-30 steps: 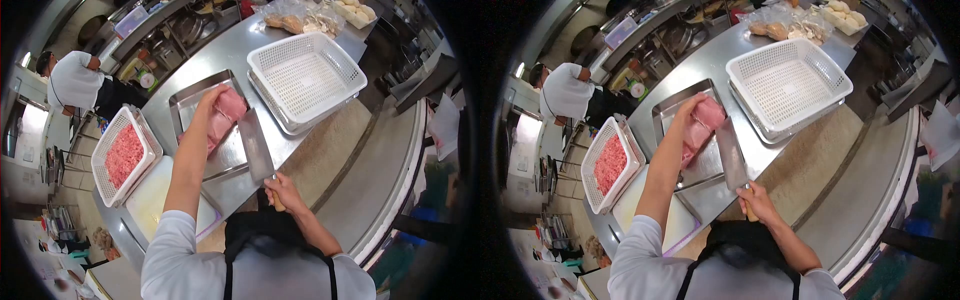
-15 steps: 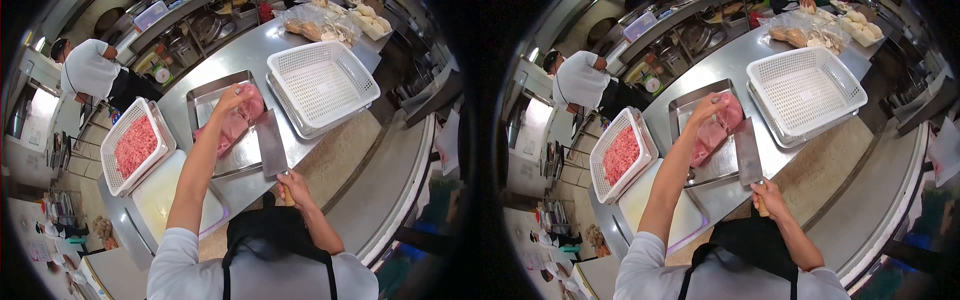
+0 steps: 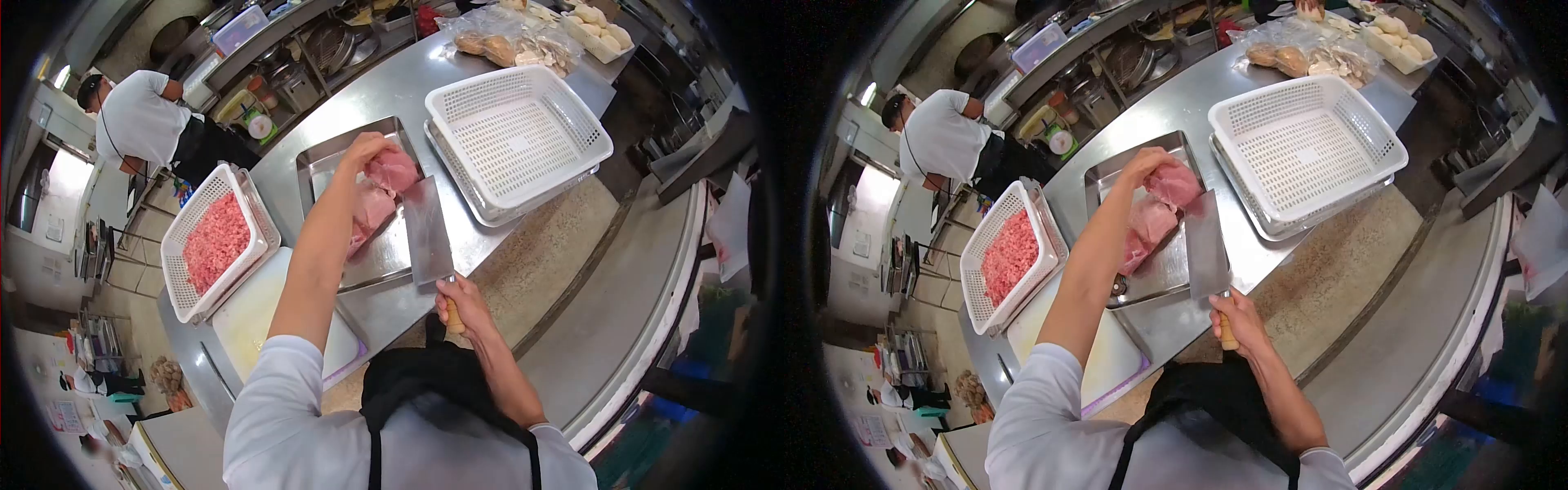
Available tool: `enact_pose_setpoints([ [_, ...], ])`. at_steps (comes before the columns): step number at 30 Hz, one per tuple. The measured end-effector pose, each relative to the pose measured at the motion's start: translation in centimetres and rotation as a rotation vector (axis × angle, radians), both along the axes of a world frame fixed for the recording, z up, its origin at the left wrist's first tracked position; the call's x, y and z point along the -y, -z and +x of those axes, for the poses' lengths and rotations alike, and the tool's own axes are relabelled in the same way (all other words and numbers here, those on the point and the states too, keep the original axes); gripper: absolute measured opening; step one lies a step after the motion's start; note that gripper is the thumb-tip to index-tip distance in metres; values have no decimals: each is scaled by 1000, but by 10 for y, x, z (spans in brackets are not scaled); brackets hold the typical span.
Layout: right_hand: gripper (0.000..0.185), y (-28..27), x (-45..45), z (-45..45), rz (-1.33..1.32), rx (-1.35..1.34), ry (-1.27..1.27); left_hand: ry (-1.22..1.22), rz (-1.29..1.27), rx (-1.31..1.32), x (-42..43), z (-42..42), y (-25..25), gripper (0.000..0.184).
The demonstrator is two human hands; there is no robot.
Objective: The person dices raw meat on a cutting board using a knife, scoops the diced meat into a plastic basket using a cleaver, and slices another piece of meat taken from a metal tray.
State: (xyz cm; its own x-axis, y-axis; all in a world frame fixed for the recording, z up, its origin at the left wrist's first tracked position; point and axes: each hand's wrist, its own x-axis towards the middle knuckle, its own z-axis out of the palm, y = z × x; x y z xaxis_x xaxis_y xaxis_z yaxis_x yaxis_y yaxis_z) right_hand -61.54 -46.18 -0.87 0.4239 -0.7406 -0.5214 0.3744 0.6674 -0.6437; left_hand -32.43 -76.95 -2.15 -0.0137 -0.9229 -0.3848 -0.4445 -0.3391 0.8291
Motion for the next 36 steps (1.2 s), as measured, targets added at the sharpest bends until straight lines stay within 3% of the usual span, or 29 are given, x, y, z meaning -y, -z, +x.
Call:
enact_pose_setpoints([
  [3,24,14,10,7,-57,-104,-13,-50,-58,-172,-20,25,-6,22],
  [6,23,21,28,10,-77,-60,-16,25,-95,72,-38,12,-33,22],
  [9,22,16,36,13,-62,-68,-23,197,29,454,-24,-16,-62,60],
  [12,20,16,36,18,-41,-69,-23,111,-133,793,-6,-44,-27,79],
  [15,20,15,32,21,-47,-74,-22,158,22,706,5,-48,-15,64],
  [16,19,20,33,21,-69,-80,-14,158,174,576,3,-47,-22,57],
  [20,19,24,31,19,-102,-86,-8,67,118,-61,5,0,30,43],
  [23,18,14,26,22,-182,-211,-30,-132,212,-494,-41,19,4,39],
  [27,20,-26,12,33,-348,-349,-36,-278,74,-826,-77,69,48,45],
  [28,20,-47,10,32,-410,-446,-134,-324,-55,-907,-96,62,43,46],
  [31,22,-66,-11,52,-454,-416,-159,-543,-118,-900,-135,58,25,42],
  [32,28,-68,-17,57,-488,-449,-95,-745,-120,-862,-142,55,21,38],
  [34,27,-69,-19,46,-479,-545,35,-907,-275,-691,-157,111,69,31],
  [36,25,-73,-15,26,-482,-595,137,-1008,-376,-449,-177,138,47,31],
])
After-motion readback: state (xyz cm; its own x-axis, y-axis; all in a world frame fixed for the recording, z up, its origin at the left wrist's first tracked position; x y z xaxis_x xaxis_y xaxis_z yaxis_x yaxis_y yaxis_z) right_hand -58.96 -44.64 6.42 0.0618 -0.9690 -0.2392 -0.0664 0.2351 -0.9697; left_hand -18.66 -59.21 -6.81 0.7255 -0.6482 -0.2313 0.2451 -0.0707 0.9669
